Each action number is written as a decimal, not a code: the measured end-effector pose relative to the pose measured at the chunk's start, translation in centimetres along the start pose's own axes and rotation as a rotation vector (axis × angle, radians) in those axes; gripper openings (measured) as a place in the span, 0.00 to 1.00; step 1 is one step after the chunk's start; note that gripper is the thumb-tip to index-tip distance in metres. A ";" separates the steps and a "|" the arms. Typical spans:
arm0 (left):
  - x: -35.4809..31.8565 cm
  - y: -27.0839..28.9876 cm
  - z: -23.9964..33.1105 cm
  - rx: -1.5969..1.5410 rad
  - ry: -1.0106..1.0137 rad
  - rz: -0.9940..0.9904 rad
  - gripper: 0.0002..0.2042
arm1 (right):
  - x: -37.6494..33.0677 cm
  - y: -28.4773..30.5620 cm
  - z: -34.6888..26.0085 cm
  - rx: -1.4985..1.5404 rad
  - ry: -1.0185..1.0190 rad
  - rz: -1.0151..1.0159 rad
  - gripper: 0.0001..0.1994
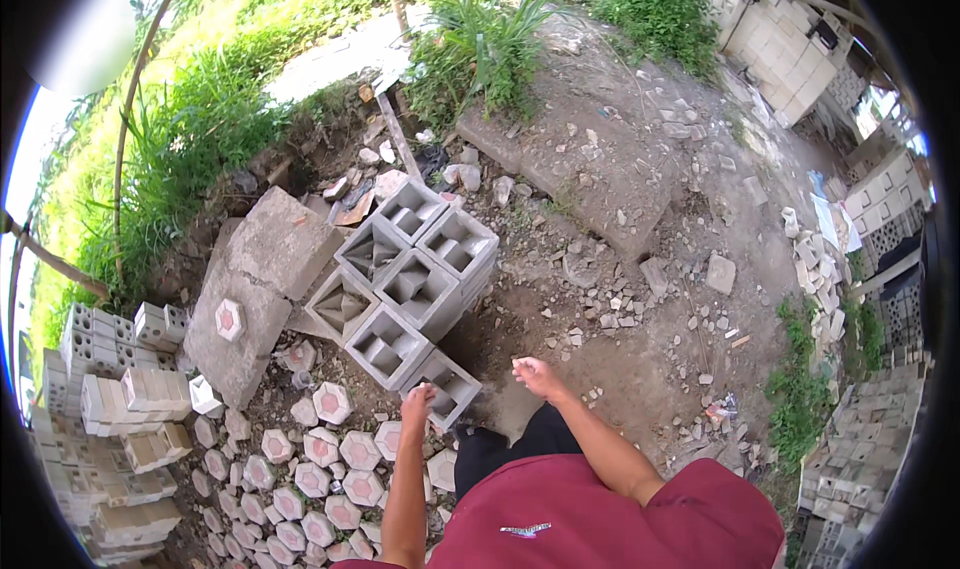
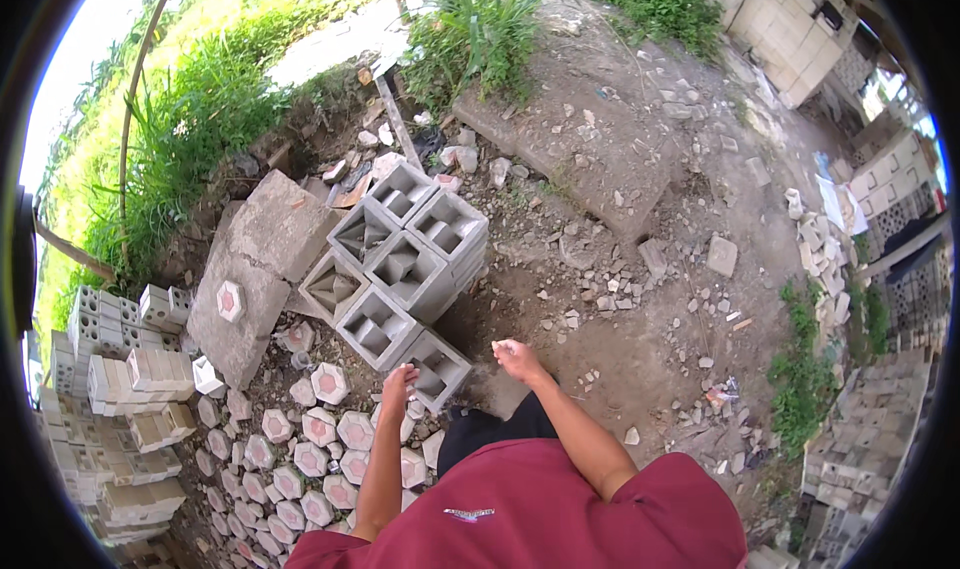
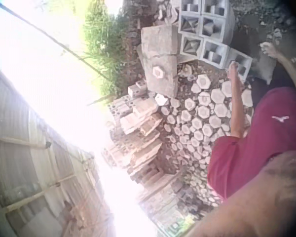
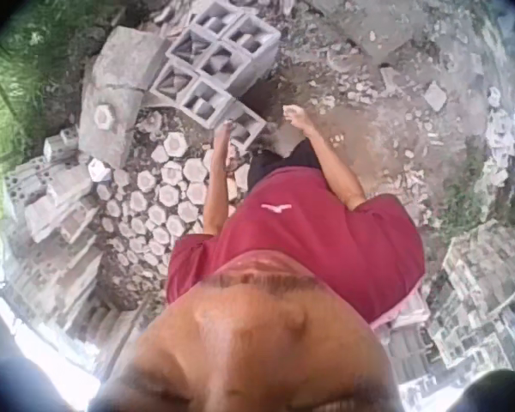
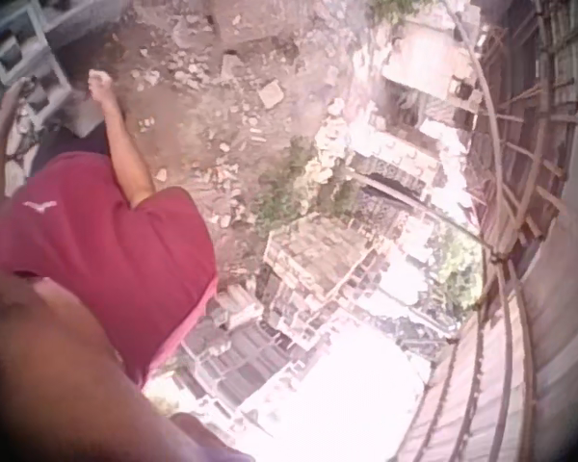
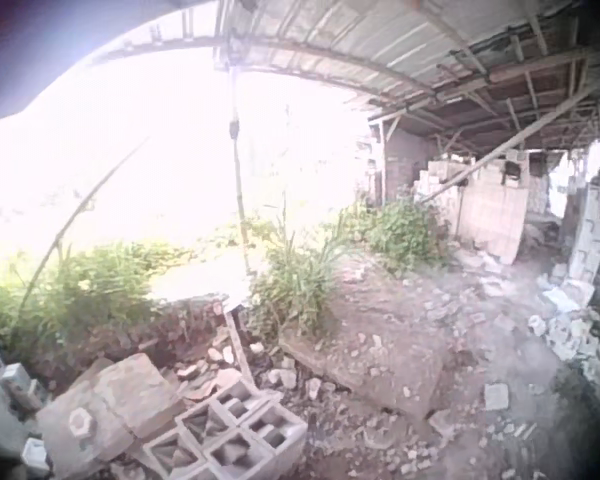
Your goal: The person picks up concrete blocks from a stack and moves them to another pile or places them into a structured corner, occasionally clearing dirt or debris from the ground by hand.
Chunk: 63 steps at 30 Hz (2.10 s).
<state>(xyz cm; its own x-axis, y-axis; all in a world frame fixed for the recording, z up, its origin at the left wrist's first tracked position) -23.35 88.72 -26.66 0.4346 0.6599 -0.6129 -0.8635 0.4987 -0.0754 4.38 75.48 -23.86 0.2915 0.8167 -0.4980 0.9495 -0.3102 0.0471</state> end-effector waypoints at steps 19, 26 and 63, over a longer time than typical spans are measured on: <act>1.7 -47.3 2.6 0.417 -0.055 -0.757 0.20 | -21.4 35.2 5.6 -0.225 0.083 0.688 0.20; -2.0 -64.5 0.7 0.772 -0.117 -1.187 0.18 | -32.4 39.2 12.4 0.018 -0.011 1.202 0.19; -39.0 -117.6 -31.1 1.475 0.229 -2.382 0.17 | -70.9 49.2 30.1 0.566 -0.777 2.279 0.19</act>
<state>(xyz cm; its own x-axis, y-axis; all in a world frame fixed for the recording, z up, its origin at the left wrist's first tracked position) 53.30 -13.18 -18.34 -0.2410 -0.8675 -0.4352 0.9704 -0.2088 -0.1213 26.94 -12.30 -12.29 0.1527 -0.9798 -0.1292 -0.7383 -0.2000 0.6442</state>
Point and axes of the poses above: each hand's wrist, its own x-axis towards the middle knuckle, its own y-axis out of the back of the hand, z = x × y, the point moved 5 cm from there along x, towards the middle knuckle, and after that the axes turned 7 degrees about -z, right-handed, at the moved point
